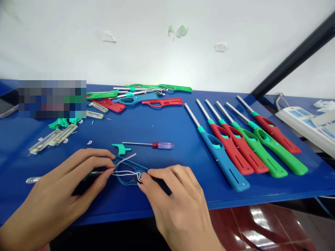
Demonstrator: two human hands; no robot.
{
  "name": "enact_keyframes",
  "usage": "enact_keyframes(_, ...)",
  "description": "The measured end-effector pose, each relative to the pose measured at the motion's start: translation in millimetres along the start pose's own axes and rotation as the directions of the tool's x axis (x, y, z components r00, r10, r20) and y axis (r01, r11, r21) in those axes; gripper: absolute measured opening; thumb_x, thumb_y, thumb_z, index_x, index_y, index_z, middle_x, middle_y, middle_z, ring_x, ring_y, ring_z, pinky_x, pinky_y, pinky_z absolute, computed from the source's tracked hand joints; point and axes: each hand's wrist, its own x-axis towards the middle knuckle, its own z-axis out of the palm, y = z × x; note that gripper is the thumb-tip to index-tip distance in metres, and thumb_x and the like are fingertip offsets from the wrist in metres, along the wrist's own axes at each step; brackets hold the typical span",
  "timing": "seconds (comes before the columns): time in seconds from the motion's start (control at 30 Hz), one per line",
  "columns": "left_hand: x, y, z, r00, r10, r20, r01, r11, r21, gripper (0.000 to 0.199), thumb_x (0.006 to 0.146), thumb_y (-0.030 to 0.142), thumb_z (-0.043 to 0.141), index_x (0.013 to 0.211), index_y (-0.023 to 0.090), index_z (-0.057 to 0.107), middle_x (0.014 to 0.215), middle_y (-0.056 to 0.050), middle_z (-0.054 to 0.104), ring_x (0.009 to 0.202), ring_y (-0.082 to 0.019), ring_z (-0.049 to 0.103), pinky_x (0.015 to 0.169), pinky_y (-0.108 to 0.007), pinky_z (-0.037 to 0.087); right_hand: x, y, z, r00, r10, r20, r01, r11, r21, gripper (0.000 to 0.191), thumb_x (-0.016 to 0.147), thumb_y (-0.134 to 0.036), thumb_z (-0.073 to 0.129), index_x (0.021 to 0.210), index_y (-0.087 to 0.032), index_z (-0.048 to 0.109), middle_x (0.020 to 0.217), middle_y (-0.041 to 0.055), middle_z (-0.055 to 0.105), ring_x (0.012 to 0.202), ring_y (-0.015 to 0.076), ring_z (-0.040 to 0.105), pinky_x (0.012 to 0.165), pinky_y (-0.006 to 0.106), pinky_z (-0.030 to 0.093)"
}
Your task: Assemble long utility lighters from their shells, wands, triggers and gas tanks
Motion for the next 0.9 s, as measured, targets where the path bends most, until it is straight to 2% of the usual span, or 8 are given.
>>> enact_keyframes(0.13, -0.3, 0.1, -0.4, 1.0, -0.003, -0.012, 0.003, 1.0, 0.007, 0.008, 0.111, 0.027, 0.051, 0.113, 0.026, 0.059, 0.133, -0.002, 0.063, 0.119, -0.018, 0.063, 0.106, -0.034, 0.046, 2.0, 1.3, -1.8, 0.999, -0.032, 0.019, 0.032, 0.999, -0.009, 0.021, 0.108, -0.021, 0.061, 0.115, -0.025, 0.081, 0.106, -0.0008, 0.079, 0.088, 0.0161, 0.065, 0.08, 0.032, 0.048)
enact_keyframes(0.27, -2.0, 3.7, -1.6, 1.0, 0.023, 0.004, -0.022, 0.999, -0.032, 0.009, 0.111, 0.021, 0.05, 0.113, 0.026, 0.058, 0.116, 0.0, 0.068, 0.107, -0.016, 0.064, 0.098, -0.03, 0.049, 0.9, 4.2, -5.8, 0.999, -0.038, 0.019, 0.038, 0.999, 0.018, 0.023, 0.11, -0.024, 0.058, 0.11, -0.025, 0.081, 0.106, -0.0019, 0.079, 0.091, 0.0143, 0.065, 0.083, 0.029, 0.049)
enact_keyframes(0.4, -4.1, 8.8, -0.6, 1.0, 0.006, 0.02, -0.004, 0.998, -0.056, 0.009, 0.112, 0.024, 0.049, 0.11, 0.025, 0.058, 0.106, 0.0, 0.067, 0.098, -0.016, 0.064, 0.088, -0.029, 0.051, -0.2, 5.0, -12.7, 0.998, -0.046, 0.053, 0.044, 0.998, 0.045, 0.024, 0.11, -0.021, 0.057, 0.11, -0.025, 0.081, 0.108, -0.0034, 0.079, 0.095, 0.0131, 0.067, 0.088, 0.028, 0.05)
enact_keyframes(0.53, -4.9, 9.9, 1.4, 1.0, -0.001, 0.022, 0.002, 0.998, -0.06, 0.008, 0.113, 0.025, 0.05, 0.112, 0.025, 0.058, 0.107, 0.0, 0.066, 0.098, -0.015, 0.064, 0.09, -0.028, 0.051, -0.3, 3.8, -14.7, 0.994, -0.086, 0.07, 0.085, 0.996, 0.022, 0.022, 0.108, -0.018, 0.059, 0.111, -0.022, 0.08, 0.108, -0.0021, 0.079, 0.095, 0.0141, 0.067, 0.088, 0.029, 0.051)
enact_keyframes(0.9, -6.6, 9.2, 0.5, 1.0, 0.013, 0.016, -0.012, 0.998, -0.066, 0.01, 0.114, 0.025, 0.049, 0.113, 0.024, 0.059, 0.109, 0.0, 0.065, 0.101, -0.014, 0.062, 0.094, -0.024, 0.049, -5.9, 3.0, -5.2, 1.0, -0.001, -0.001, 0.001, 0.998, 0.057, 0.018, 0.108, -0.023, 0.063, 0.108, -0.027, 0.081, 0.105, -0.0061, 0.079, 0.092, 0.0128, 0.066, 0.089, 0.029, 0.049)
